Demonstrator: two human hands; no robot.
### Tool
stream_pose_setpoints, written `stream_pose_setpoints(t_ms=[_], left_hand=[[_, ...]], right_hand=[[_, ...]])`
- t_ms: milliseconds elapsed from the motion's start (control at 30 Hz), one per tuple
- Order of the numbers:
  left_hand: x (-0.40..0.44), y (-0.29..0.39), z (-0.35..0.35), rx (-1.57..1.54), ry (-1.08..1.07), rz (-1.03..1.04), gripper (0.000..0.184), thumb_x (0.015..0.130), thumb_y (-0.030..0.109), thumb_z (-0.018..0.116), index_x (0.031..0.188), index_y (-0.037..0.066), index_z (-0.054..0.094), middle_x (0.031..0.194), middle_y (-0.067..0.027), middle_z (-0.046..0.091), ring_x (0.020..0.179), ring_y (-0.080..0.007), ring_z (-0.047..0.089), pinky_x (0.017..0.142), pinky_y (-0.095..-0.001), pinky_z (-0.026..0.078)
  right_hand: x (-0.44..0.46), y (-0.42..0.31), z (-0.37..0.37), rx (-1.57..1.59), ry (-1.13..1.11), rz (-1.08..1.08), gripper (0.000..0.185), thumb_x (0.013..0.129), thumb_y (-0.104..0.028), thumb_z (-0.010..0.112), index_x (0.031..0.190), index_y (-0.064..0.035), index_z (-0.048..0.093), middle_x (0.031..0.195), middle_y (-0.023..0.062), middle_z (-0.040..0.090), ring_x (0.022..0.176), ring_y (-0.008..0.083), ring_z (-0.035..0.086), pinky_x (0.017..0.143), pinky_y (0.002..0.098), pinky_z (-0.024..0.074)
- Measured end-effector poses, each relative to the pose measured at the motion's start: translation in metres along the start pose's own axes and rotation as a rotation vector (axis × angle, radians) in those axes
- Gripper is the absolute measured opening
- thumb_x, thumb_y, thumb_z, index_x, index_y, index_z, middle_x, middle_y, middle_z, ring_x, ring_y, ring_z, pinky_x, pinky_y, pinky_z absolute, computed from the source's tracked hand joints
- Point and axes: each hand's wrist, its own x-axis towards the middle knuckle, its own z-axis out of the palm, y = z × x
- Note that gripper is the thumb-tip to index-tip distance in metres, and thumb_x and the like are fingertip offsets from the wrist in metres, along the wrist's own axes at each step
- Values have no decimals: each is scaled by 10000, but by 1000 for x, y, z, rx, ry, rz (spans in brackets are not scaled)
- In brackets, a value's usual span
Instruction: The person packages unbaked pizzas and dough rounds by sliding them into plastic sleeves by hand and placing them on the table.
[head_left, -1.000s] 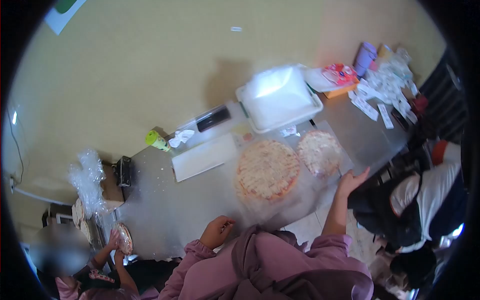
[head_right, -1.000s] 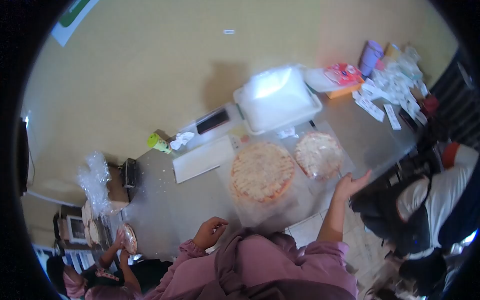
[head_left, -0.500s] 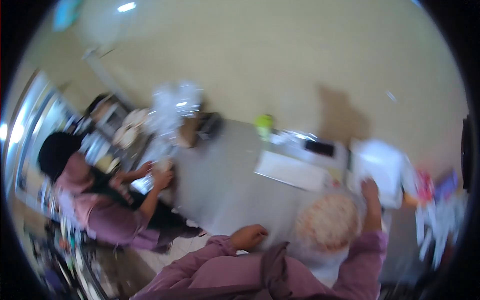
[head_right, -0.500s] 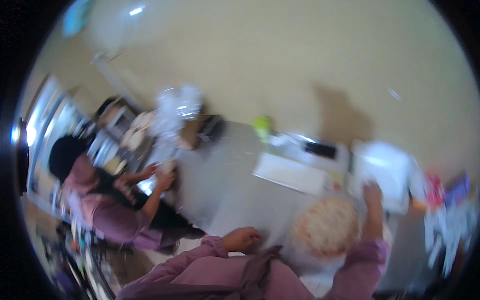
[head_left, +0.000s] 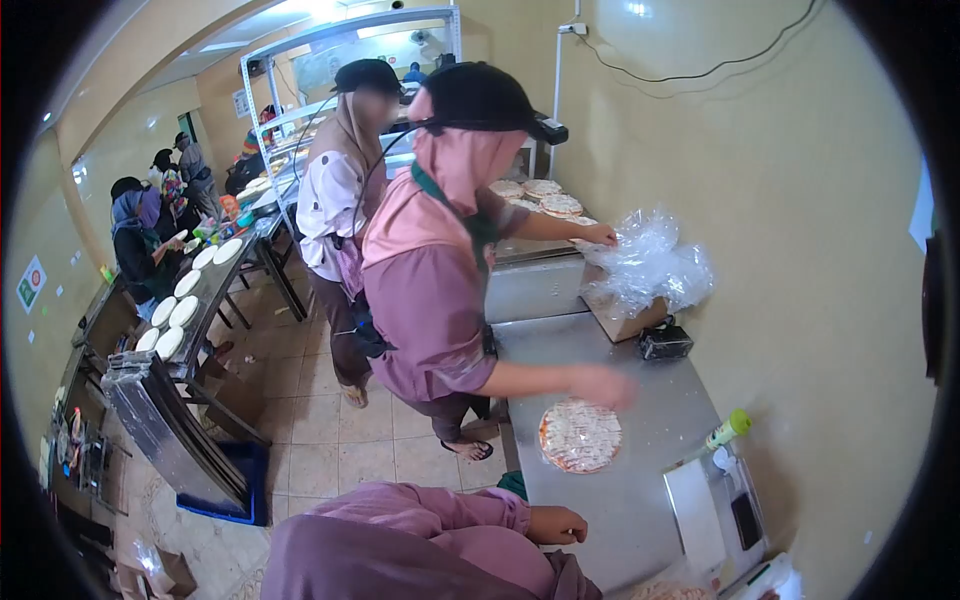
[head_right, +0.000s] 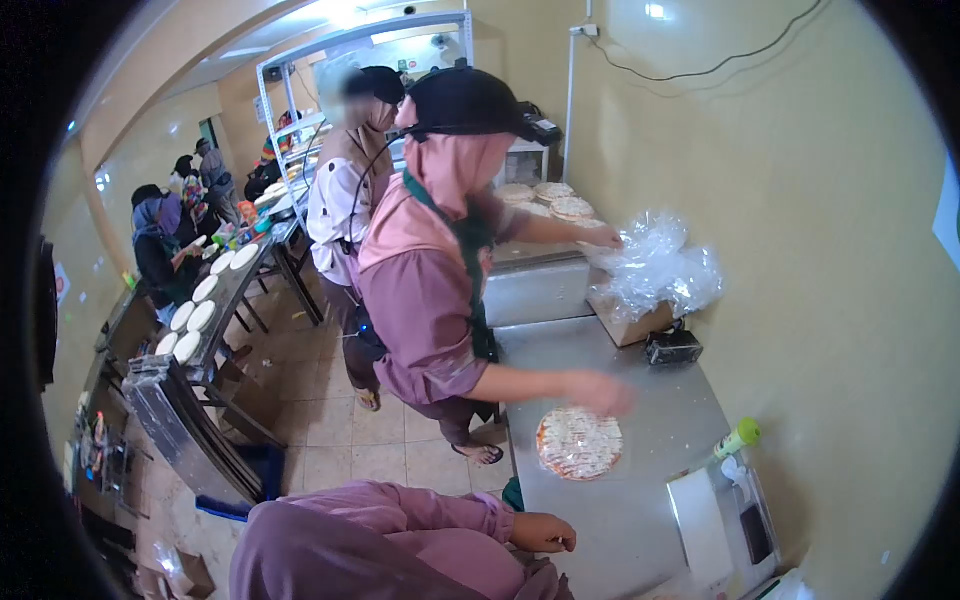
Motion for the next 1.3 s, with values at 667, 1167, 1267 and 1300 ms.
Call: stream_pose_setpoints(t_ms=[667, 1167, 1267, 1300], left_hand=[[-132, -10, -116, -565, -169, 263, 222, 817, 157, 616, 975, 2, 590, 988, -86, 614, 978, -165, 555, 853, -298, 425], [-178, -23, -161, -202, 570, -112, 210, 755, 188, 688, 733, -1, 600, 599, -38, 569, 544, -109, 509, 533, -273, 421], [-171, -19, -161, 67, 479, -57, 222, 721, 198, 706, 729, 7, 593, 602, -100, 570, 528, -191, 530, 531, -319, 418], [-171, -13, -159, 140, 441, -55, 235, 702, 206, 713, 715, 11, 583, 608, -127, 562, 539, -240, 538, 531, -343, 416]], right_hand=[[18, -302, -438, 1629, -1358, -810, 148, 846, -153, 555, 782, -20, 556, 737, 10, 554, 714, 92, 499, 647, 242, 407], [-33, -437, -443, 1557, -353, -311, 318, 811, -187, 587, 1112, -93, 544, 1207, 156, 492, 1134, 274, 463, 940, 393, 356], [-31, -455, -481, 1449, -169, -741, 240, 779, -211, 615, 978, -79, 628, 1217, 176, 475, 1150, 347, 439, 957, 425, 333], [-34, -460, -485, 1445, -175, -717, 240, 779, -211, 615, 978, -79, 628, 1217, 176, 475, 1150, 347, 439, 957, 425, 333]])
